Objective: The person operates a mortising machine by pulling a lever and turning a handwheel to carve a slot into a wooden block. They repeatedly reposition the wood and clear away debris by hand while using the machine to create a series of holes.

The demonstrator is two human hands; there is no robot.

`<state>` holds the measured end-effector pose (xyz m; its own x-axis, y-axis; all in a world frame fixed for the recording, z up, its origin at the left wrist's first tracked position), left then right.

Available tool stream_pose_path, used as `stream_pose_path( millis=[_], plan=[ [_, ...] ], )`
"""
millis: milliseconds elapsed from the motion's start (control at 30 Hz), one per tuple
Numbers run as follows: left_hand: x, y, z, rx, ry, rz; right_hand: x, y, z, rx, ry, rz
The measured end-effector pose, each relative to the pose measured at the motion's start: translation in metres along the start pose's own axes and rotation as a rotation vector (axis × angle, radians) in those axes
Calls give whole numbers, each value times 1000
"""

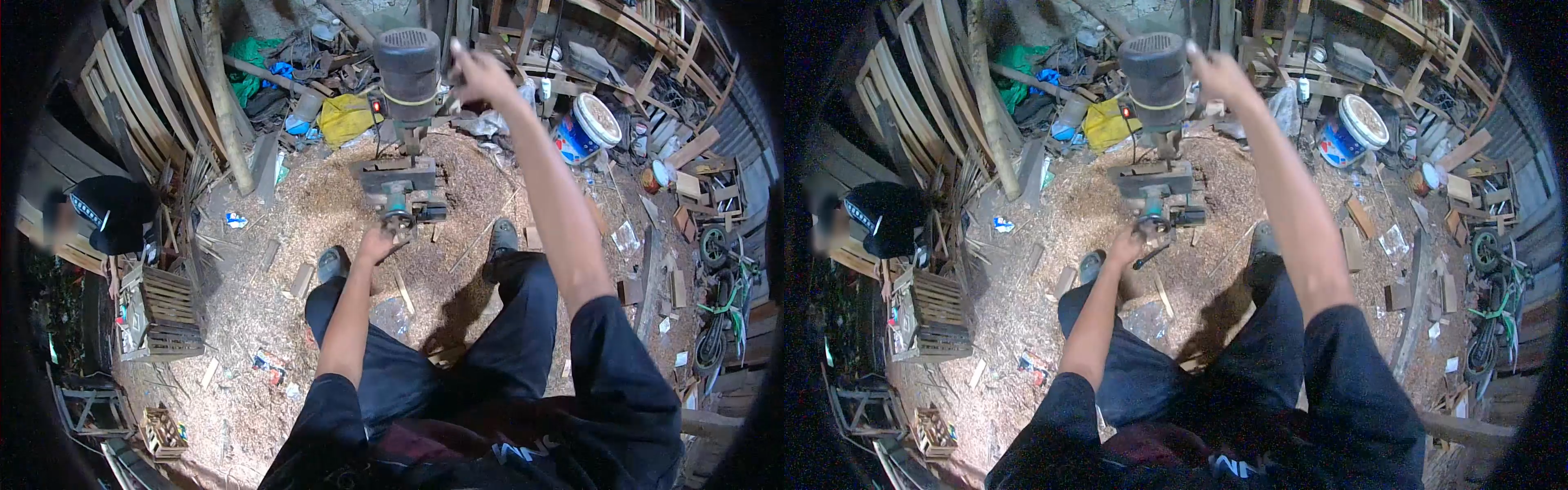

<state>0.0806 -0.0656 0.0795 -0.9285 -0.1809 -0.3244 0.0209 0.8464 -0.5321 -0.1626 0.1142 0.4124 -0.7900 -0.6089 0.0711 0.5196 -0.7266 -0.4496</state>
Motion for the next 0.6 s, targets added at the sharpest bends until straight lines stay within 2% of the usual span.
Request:
stream_pose_path(
  millis=[33,67,100,133,167,200,233,267,300,333,367,433,500,600],
  plan=[
    [7,2,23,158,52,-148,9,-5,4,105,-82,-22],
    [0,2,24,114,38,-116,19,-9,7,212,-168,-48],
    [-7,-1,20,69,28,-87,31,-12,7,159,-316,-143],
    [-9,-3,21,24,18,-57,34,-10,1,131,-332,-145],
    [10,3,50,134,214,-151,36,-10,-8,103,-342,-144],
    [11,4,54,138,242,-160,38,-8,-19,78,-351,-142],
    [11,6,58,142,268,-167,32,9,-37,150,-245,-14],
    [14,8,61,145,295,-174,19,29,-55,98,-176,90],
    [15,9,61,103,199,-108,19,50,-91,32,-122,142],
    [9,9,54,58,98,-42,-4,76,-109,48,-86,108],
    [4,16,59,8,-11,29,-35,96,-109,-186,31,218],
    [13,29,80,45,-78,31,-48,160,-208,-34,148,405],
    [26,41,112,184,-143,87,-84,200,-243,-175,72,438],
    [30,59,151,160,-384,177,-105,267,-322,-419,119,395]
  ],
)
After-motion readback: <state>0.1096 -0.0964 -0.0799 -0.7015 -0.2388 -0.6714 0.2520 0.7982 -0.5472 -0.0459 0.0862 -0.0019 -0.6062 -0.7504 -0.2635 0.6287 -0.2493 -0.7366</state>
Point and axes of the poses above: each hand's wrist, its own x-axis towards the middle knuckle, its own y-axis out of the palm, z = x × y, the point moved 6 cm from there along x, towards the middle knuckle, and after that the axes turned 13 degrees about z, right-handed, at the moved point
